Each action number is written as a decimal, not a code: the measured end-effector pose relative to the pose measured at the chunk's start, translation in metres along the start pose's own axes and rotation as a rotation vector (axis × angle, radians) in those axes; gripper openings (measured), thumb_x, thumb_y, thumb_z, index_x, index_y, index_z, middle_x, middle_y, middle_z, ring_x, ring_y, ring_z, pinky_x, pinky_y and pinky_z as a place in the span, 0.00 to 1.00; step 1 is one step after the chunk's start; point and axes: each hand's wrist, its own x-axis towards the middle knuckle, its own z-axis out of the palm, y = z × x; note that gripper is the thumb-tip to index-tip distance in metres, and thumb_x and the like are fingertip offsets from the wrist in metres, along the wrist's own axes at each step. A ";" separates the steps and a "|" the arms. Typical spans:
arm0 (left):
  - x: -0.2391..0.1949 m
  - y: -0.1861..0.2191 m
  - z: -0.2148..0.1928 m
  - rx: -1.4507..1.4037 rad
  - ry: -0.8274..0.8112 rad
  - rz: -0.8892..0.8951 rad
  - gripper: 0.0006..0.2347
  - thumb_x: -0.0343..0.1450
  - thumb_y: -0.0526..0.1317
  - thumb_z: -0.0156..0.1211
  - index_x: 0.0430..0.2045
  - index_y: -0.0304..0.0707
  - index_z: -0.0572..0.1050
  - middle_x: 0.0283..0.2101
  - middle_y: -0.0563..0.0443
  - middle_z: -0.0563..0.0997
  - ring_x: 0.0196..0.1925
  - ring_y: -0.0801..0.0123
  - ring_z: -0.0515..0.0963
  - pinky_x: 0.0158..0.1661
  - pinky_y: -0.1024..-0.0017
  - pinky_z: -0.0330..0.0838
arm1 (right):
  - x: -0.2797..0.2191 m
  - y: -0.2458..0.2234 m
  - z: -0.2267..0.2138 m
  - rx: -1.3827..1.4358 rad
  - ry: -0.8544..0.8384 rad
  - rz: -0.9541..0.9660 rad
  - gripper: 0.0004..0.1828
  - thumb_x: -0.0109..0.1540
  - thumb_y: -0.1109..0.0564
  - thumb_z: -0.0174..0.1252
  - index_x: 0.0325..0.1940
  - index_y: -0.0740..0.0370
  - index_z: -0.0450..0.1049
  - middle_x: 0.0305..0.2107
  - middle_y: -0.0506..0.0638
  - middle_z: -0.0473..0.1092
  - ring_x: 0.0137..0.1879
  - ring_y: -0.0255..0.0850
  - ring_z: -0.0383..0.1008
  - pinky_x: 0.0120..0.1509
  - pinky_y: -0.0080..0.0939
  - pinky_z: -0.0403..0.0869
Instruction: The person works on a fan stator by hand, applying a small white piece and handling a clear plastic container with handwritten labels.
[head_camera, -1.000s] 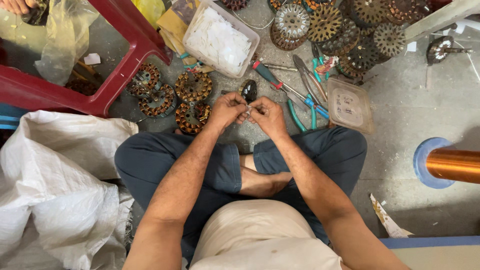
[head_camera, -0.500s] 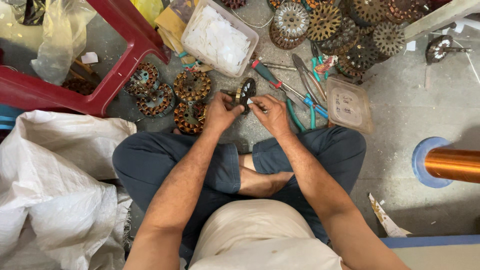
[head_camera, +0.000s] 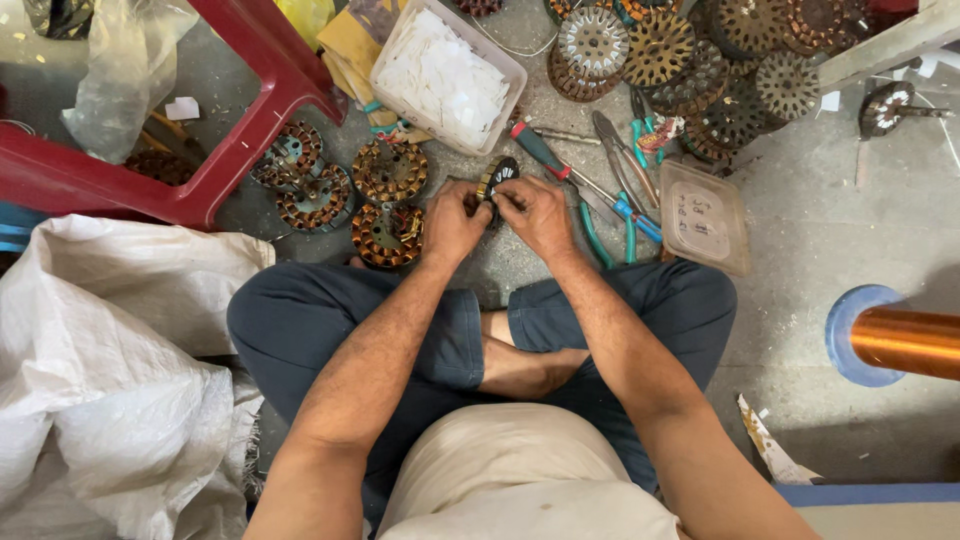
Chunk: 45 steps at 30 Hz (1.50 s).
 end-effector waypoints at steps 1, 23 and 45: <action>0.001 0.000 0.000 -0.028 -0.008 -0.020 0.11 0.63 0.37 0.69 0.36 0.32 0.81 0.35 0.42 0.81 0.37 0.54 0.83 0.41 0.59 0.76 | 0.002 -0.001 0.001 -0.006 0.012 0.003 0.08 0.61 0.61 0.67 0.43 0.64 0.81 0.34 0.54 0.77 0.36 0.41 0.81 0.40 0.39 0.79; 0.002 0.001 -0.001 -0.069 -0.103 -0.114 0.18 0.60 0.31 0.71 0.44 0.32 0.78 0.42 0.43 0.80 0.43 0.59 0.82 0.45 0.63 0.77 | 0.002 -0.002 -0.005 0.108 -0.050 0.096 0.23 0.58 0.60 0.70 0.56 0.66 0.74 0.37 0.54 0.78 0.41 0.40 0.82 0.45 0.38 0.79; -0.004 0.011 -0.004 -0.063 -0.137 -0.129 0.22 0.60 0.32 0.71 0.49 0.33 0.75 0.44 0.38 0.82 0.48 0.48 0.82 0.49 0.57 0.75 | 0.016 -0.005 -0.002 0.044 0.066 0.047 0.08 0.61 0.63 0.67 0.45 0.65 0.81 0.35 0.54 0.78 0.37 0.39 0.81 0.40 0.38 0.79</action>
